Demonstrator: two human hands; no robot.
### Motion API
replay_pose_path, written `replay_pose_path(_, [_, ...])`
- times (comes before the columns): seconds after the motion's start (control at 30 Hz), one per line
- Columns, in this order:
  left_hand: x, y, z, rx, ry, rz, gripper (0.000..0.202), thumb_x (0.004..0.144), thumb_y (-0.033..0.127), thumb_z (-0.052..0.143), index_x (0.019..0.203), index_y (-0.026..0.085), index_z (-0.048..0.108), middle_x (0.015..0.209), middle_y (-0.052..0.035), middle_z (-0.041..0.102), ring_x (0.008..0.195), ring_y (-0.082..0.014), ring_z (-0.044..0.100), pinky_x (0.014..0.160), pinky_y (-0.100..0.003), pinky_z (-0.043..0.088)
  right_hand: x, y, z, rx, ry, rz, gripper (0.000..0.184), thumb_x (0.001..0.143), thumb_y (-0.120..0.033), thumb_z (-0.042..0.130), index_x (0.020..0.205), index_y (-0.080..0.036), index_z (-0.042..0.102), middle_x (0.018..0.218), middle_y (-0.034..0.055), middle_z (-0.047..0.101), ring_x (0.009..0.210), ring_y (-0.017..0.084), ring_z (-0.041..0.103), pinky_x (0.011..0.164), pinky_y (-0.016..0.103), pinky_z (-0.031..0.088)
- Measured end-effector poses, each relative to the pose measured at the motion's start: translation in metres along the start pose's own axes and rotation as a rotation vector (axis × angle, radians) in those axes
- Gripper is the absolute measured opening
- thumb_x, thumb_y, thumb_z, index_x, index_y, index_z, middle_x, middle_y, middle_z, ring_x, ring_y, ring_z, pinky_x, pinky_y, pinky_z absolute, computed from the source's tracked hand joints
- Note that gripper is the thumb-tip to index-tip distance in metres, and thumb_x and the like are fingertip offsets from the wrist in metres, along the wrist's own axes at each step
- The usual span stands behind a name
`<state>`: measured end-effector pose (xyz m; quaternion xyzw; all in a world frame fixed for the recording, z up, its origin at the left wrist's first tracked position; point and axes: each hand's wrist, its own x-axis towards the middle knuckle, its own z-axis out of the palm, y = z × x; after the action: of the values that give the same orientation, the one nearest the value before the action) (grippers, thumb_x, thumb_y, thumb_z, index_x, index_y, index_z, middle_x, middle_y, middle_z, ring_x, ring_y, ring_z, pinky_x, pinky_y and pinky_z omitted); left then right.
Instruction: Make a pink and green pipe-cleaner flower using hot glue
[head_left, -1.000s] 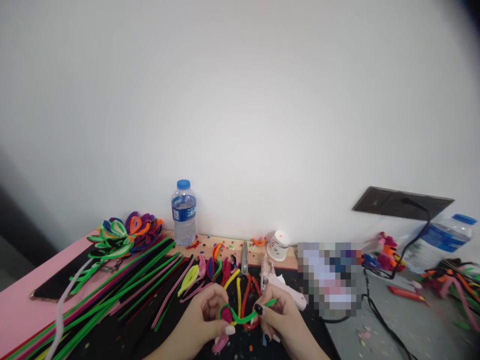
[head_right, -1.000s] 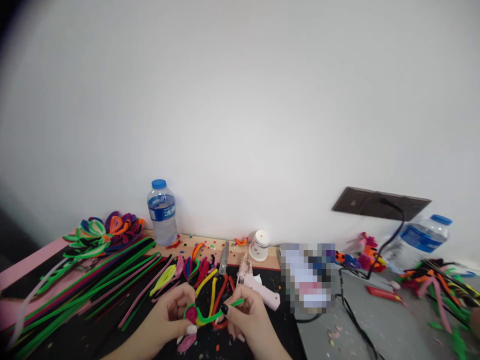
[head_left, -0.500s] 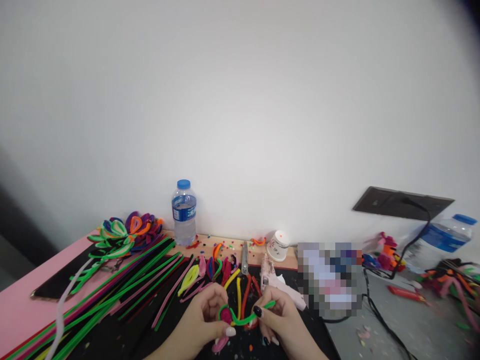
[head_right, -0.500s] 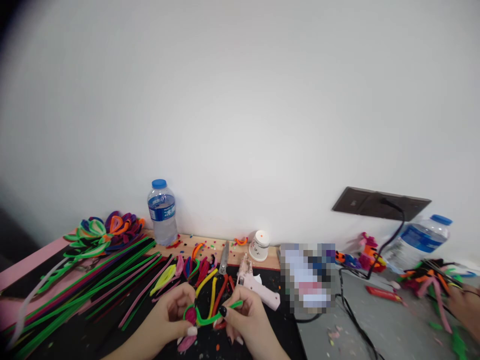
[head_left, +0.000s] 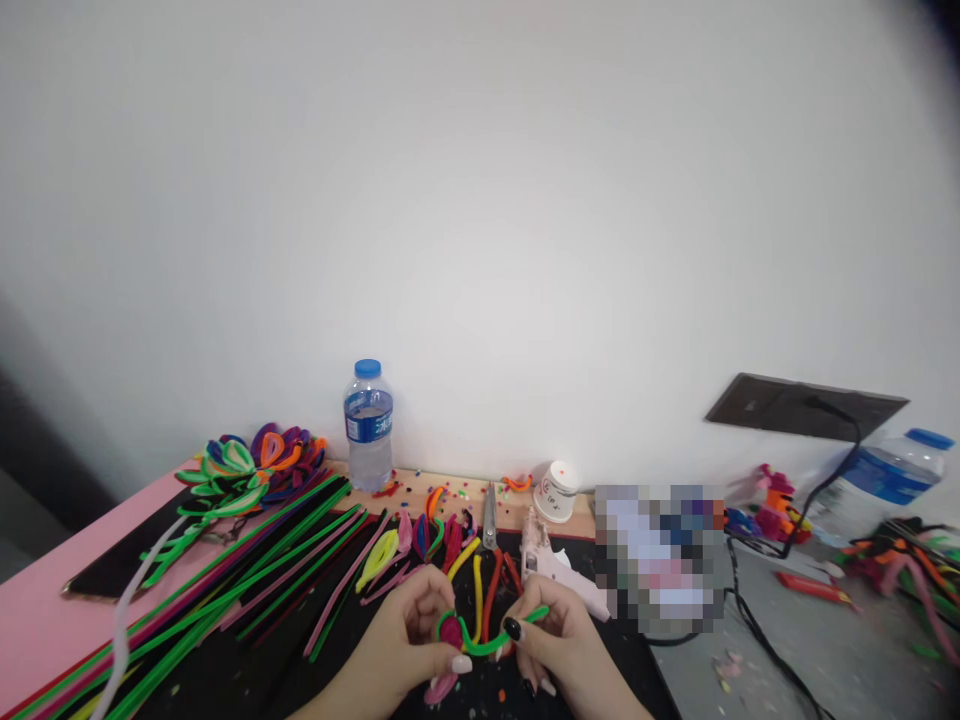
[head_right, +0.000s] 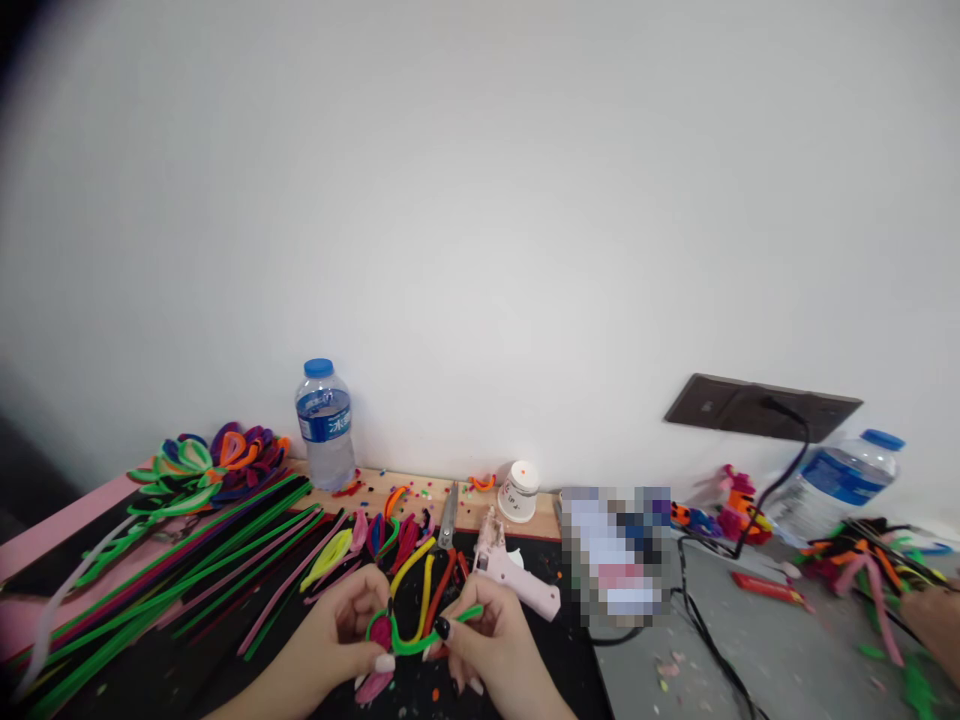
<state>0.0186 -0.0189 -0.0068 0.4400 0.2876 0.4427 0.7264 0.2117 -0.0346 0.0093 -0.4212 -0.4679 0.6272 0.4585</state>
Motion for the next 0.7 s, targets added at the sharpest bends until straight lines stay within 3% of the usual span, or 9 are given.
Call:
replay_pose_path(0.5, [0.001, 0.0, 0.0, 0.002, 0.007, 0.008, 0.041, 0.052, 0.02, 0.085, 0.069, 0.02, 0.048, 0.05, 0.0095, 0.055, 0.036, -0.0051, 0.045, 0.038, -0.016, 0.028, 0.006, 0.016, -0.004, -0.018, -0.016, 0.007, 0.044, 0.065, -0.047, 0.075, 0.063, -0.02, 0.04, 0.052, -0.0014, 0.065, 0.026, 0.002, 0.042, 0.024, 0.011, 0.02])
replay_pose_path(0.7, [0.001, 0.001, 0.0, 0.016, 0.023, 0.013, 0.039, 0.051, 0.019, 0.085, 0.068, 0.019, 0.05, 0.05, 0.0091, 0.054, 0.04, -0.0055, 0.045, 0.039, -0.015, 0.028, 0.002, 0.008, -0.001, -0.023, -0.037, 0.008, 0.041, 0.069, -0.044, 0.074, 0.065, -0.019, 0.042, 0.054, -0.0008, 0.065, 0.029, 0.002, 0.044, 0.027, 0.011, 0.021])
